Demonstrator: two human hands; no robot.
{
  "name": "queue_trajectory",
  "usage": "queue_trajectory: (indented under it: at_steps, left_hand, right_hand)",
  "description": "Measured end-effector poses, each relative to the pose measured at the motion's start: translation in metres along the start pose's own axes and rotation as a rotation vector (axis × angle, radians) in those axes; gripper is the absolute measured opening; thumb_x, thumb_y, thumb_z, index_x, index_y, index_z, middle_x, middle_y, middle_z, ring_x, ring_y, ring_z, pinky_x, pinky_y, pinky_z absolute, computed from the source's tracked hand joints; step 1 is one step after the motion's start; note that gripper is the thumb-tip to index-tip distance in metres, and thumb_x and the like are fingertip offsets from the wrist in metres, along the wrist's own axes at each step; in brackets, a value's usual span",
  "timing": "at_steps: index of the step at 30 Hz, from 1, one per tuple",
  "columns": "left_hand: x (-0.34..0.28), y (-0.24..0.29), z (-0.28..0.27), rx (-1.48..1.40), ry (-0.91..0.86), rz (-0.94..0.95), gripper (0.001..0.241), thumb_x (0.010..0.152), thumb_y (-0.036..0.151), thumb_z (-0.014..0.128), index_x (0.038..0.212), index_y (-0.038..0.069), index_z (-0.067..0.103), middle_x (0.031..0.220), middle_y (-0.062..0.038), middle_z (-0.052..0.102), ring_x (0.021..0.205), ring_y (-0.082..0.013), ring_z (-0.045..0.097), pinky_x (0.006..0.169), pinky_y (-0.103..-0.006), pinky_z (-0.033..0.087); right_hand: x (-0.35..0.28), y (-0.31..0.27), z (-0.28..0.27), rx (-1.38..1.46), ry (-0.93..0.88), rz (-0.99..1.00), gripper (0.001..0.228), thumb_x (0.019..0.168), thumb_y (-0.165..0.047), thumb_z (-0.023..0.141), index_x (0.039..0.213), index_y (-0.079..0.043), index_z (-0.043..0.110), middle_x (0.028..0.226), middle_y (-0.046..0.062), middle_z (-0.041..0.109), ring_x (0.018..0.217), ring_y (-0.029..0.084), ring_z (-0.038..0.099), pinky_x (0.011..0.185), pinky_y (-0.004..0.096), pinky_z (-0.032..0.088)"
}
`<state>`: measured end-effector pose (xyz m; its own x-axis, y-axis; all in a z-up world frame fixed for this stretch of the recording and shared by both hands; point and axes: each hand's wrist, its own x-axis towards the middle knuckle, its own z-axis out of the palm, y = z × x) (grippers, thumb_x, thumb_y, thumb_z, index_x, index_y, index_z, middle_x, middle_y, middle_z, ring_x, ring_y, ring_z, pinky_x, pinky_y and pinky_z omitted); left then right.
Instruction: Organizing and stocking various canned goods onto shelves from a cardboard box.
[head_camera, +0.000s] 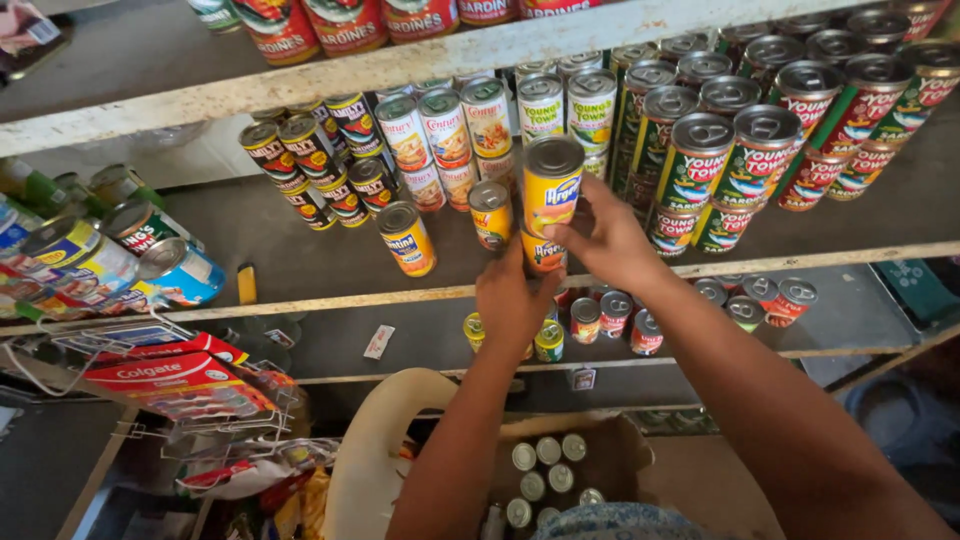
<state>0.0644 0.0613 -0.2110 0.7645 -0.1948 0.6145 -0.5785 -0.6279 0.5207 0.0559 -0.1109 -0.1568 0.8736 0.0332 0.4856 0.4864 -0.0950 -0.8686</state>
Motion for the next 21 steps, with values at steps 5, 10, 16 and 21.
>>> queue_trajectory:
  at_steps: [5, 10, 16, 21]
  left_hand:
    - [-0.002, 0.001, 0.000, 0.008, 0.073, 0.085, 0.076, 0.078, 0.040, 0.083, 0.138, 0.002, 0.057, 0.096, -0.015, 0.072, 0.089, -0.0372, 0.067, 0.077, -0.0505, 0.050]
    - [0.000, 0.006, -0.002, -0.024, -0.007, -0.020, 0.076, 0.079, 0.041, 0.081, 0.140, 0.005, 0.057, 0.094, -0.012, 0.074, 0.089, -0.0347, 0.068, 0.081, -0.0498, 0.051]
    - [0.004, 0.011, 0.001, -0.007, 0.031, 0.037, 0.073, 0.076, 0.047, 0.084, 0.132, 0.008, 0.059, 0.097, -0.011, 0.075, 0.092, -0.0359, 0.067, 0.078, -0.0511, 0.049]
    - [0.003, 0.008, 0.013, 0.032, 0.032, -0.048, 0.070, 0.076, 0.049, 0.083, 0.130, 0.010, 0.061, 0.091, -0.009, 0.074, 0.093, -0.0325, 0.069, 0.080, -0.0519, 0.046]
  right_hand:
    - [0.009, 0.002, -0.003, -0.027, -0.068, -0.021, 0.070, 0.093, -0.006, 0.072, 0.153, -0.002, 0.035, 0.134, 0.009, 0.062, 0.125, 0.017, 0.063, 0.107, 0.036, 0.051]
    - [0.012, -0.003, -0.003, -0.059, -0.101, -0.018, 0.069, 0.096, -0.008, 0.070, 0.156, -0.004, 0.035, 0.136, 0.009, 0.063, 0.127, 0.017, 0.062, 0.107, 0.035, 0.051]
    - [0.008, 0.008, -0.003, -0.109, -0.064, -0.005, 0.072, 0.096, -0.009, 0.071, 0.157, -0.004, 0.034, 0.133, 0.009, 0.065, 0.122, 0.017, 0.065, 0.101, 0.034, 0.054]
    - [0.002, 0.001, 0.000, -0.062, -0.031, -0.042, 0.071, 0.092, -0.010, 0.075, 0.153, -0.003, 0.040, 0.130, 0.011, 0.068, 0.118, 0.016, 0.066, 0.101, 0.035, 0.056]
